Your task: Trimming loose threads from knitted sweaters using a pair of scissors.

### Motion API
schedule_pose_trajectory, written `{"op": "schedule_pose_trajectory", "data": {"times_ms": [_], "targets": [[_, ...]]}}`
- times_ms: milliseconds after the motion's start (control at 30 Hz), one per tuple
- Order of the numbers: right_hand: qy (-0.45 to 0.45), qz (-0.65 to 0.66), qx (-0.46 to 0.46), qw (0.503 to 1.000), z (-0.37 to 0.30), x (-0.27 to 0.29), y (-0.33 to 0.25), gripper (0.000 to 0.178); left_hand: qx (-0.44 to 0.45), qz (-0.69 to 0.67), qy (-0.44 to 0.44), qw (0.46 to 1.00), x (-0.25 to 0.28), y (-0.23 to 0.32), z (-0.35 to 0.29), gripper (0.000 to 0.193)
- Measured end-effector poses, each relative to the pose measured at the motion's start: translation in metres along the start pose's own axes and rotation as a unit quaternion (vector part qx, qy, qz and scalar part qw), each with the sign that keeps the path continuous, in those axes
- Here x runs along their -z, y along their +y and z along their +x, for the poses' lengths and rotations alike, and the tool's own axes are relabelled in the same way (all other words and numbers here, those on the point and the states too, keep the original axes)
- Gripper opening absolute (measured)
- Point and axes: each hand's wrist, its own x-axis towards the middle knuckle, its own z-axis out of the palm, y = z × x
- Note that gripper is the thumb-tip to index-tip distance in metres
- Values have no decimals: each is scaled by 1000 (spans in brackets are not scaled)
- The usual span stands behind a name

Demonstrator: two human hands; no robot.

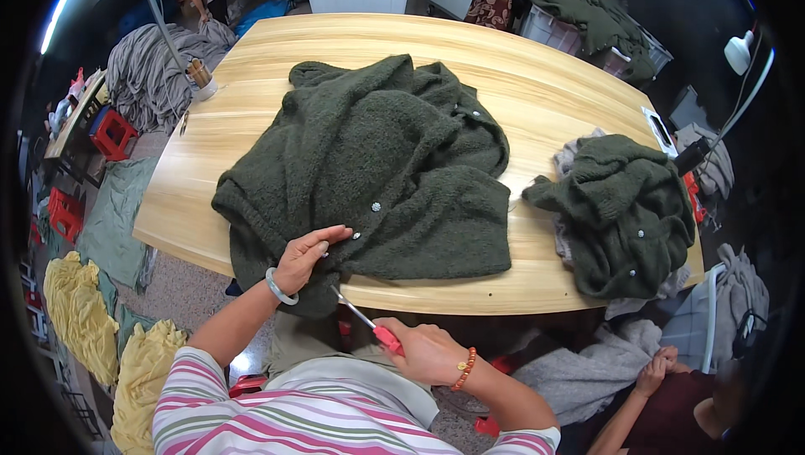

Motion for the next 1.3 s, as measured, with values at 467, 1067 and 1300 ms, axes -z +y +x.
{"op": "schedule_pose_trajectory", "data": {"times_ms": [467, 1067, 1300], "targets": [[74, -27, -53, 995, 5, 4, -11, 43, -23, -38, 7, 999, 4, -15, 3, 40], [145, 85, -48, 985, -4, 8, 32, 43, -167, 573, -26, 802, -19, 35, -18, 71], [148, 107, -50, 982, -4, 17, 38, 42, 47, 746, -140, 650, 38, 91, -4, 51]]}}
